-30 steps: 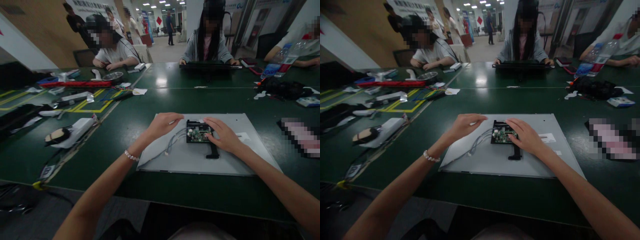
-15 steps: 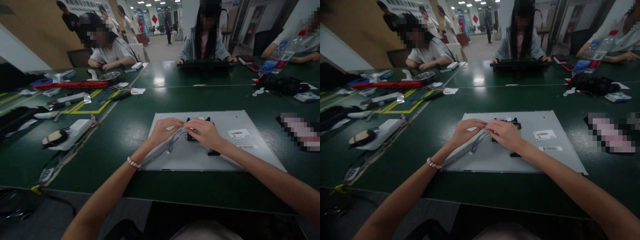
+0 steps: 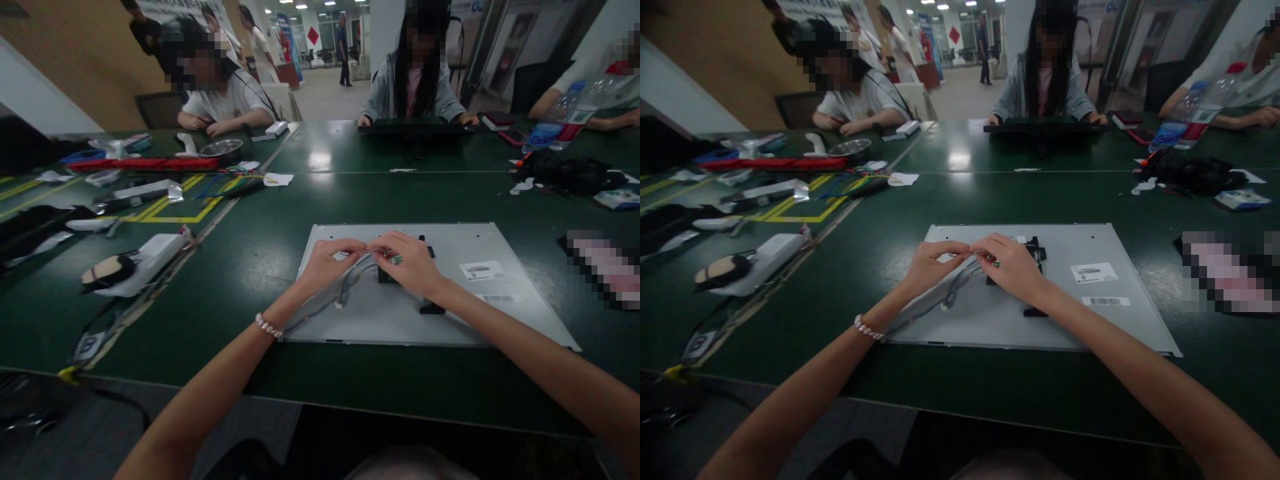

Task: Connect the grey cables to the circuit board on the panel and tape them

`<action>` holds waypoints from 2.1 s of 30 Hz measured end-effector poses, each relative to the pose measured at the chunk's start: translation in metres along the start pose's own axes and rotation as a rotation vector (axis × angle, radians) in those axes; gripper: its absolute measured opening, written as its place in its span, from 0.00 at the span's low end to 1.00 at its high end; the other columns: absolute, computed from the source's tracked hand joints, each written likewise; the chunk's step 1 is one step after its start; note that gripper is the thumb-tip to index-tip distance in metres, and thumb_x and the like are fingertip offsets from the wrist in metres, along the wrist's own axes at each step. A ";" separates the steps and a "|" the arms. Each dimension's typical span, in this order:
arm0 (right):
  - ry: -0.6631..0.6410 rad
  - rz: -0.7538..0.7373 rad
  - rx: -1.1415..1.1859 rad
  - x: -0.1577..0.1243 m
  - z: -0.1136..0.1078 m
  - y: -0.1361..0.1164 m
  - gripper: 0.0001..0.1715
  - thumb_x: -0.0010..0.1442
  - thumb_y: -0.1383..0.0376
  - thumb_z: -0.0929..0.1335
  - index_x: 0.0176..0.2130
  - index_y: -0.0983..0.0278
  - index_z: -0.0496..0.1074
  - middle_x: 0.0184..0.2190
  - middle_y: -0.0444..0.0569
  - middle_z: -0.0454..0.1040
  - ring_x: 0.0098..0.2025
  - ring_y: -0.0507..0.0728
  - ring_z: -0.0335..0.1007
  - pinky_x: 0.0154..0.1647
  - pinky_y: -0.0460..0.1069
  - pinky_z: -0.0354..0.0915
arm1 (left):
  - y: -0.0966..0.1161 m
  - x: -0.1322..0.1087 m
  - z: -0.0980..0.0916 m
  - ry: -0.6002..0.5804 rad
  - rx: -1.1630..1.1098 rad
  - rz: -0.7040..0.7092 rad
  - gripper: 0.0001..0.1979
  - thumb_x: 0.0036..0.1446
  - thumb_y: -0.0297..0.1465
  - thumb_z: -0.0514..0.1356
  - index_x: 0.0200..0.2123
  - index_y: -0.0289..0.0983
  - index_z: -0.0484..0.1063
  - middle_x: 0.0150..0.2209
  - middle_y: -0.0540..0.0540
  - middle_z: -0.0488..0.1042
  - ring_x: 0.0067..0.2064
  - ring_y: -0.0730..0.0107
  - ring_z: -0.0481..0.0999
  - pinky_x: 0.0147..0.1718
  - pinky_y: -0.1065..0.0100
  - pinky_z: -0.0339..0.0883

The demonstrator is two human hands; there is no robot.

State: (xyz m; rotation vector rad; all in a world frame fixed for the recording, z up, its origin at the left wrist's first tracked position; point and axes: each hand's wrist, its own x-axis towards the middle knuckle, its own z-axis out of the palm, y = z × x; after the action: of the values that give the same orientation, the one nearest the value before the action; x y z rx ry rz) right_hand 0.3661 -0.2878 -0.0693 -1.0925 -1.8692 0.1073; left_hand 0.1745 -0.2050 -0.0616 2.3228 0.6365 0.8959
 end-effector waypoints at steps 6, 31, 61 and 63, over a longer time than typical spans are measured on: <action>-0.042 -0.068 -0.031 -0.004 0.003 0.004 0.11 0.64 0.71 0.65 0.45 0.63 0.73 0.39 0.49 0.77 0.41 0.55 0.73 0.44 0.51 0.69 | -0.015 0.001 -0.006 -0.154 0.135 0.091 0.12 0.62 0.31 0.55 0.42 0.41 0.79 0.40 0.46 0.81 0.41 0.68 0.80 0.44 0.65 0.73; -0.446 -0.161 -0.350 -0.024 0.028 -0.025 0.09 0.65 0.73 0.63 0.39 0.67 0.73 0.37 0.53 0.75 0.40 0.58 0.67 0.42 0.53 0.62 | -0.026 0.006 -0.025 -0.266 0.687 0.348 0.16 0.63 0.23 0.52 0.51 0.36 0.72 0.54 0.38 0.73 0.53 0.60 0.73 0.51 0.58 0.67; -0.451 -0.161 -0.196 -0.023 0.029 -0.023 0.10 0.63 0.72 0.63 0.43 0.67 0.72 0.43 0.56 0.75 0.47 0.59 0.67 0.46 0.55 0.63 | -0.017 0.009 -0.020 -0.550 0.361 0.138 0.08 0.56 0.32 0.57 0.38 0.36 0.70 0.39 0.43 0.70 0.42 0.63 0.67 0.42 0.63 0.62; -0.446 -0.161 -0.204 -0.023 0.029 -0.024 0.10 0.64 0.72 0.63 0.43 0.67 0.72 0.43 0.56 0.75 0.46 0.59 0.67 0.46 0.55 0.63 | -0.018 0.008 -0.020 -0.548 0.345 0.130 0.08 0.56 0.32 0.57 0.39 0.36 0.70 0.39 0.43 0.70 0.42 0.63 0.67 0.42 0.63 0.62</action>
State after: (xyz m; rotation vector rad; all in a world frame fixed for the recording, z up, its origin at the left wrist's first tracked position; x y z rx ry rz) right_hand 0.3332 -0.3084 -0.0895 -1.1130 -2.4042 0.0717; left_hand 0.1613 -0.1802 -0.0572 2.7765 0.4283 0.1735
